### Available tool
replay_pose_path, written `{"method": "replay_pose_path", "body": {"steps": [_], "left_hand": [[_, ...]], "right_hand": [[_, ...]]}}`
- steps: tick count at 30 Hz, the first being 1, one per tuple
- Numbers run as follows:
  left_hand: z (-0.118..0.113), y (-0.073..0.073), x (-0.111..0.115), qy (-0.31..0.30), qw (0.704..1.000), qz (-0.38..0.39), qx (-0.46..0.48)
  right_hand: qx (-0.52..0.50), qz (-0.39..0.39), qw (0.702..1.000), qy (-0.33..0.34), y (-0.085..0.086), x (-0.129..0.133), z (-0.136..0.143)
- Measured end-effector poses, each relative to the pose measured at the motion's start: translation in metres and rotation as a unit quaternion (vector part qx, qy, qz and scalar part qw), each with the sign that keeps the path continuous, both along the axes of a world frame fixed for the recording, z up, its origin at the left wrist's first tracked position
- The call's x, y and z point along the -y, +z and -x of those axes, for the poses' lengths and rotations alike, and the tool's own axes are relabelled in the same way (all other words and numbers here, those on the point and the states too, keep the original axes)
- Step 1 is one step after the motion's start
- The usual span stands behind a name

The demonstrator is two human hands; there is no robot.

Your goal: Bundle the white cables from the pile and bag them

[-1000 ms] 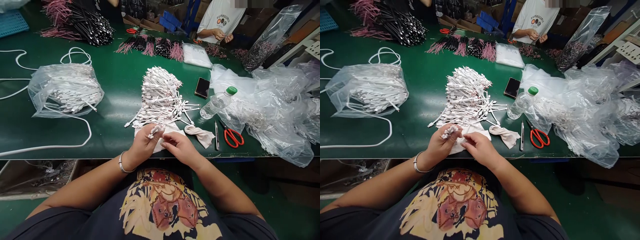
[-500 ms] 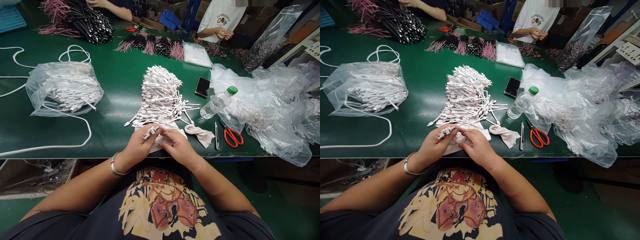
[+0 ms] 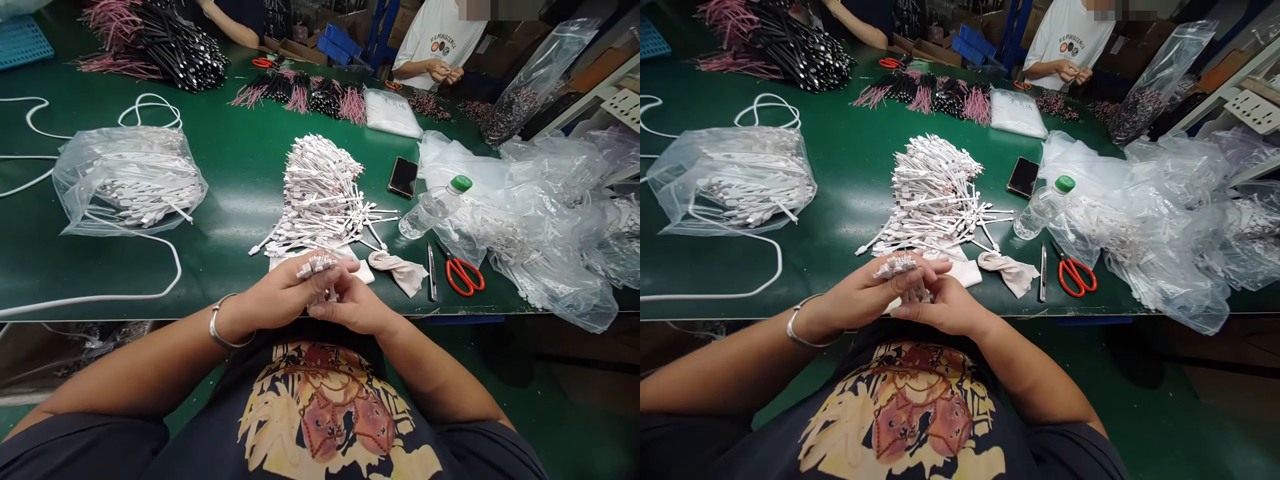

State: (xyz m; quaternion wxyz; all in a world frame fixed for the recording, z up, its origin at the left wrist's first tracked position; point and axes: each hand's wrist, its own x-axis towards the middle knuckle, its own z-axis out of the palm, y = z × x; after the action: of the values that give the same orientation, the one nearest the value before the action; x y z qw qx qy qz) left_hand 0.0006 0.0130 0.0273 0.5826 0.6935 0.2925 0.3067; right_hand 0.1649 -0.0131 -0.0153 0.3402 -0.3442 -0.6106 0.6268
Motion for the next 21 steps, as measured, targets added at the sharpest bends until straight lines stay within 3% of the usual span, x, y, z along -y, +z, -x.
{"method": "replay_pose_path", "body": {"steps": [4,8,14,21], "left_hand": [[-0.005,0.01,-0.019,-0.084,0.981,0.173,-0.025],[-0.008,0.001,-0.04,-0.126,0.951,0.282,-0.022],[-0.002,-0.025,-0.054,-0.074,0.945,0.315,0.052],[0.006,-0.032,-0.058,-0.08,0.934,0.339,0.08]], "right_hand": [[-0.076,0.184,0.98,0.028,0.001,-0.003,0.01],[-0.102,0.25,0.962,-0.031,0.001,-0.013,0.017],[-0.106,0.277,0.951,-0.085,-0.007,-0.022,0.018],[-0.132,0.285,0.944,-0.105,-0.017,-0.022,0.02]]}}
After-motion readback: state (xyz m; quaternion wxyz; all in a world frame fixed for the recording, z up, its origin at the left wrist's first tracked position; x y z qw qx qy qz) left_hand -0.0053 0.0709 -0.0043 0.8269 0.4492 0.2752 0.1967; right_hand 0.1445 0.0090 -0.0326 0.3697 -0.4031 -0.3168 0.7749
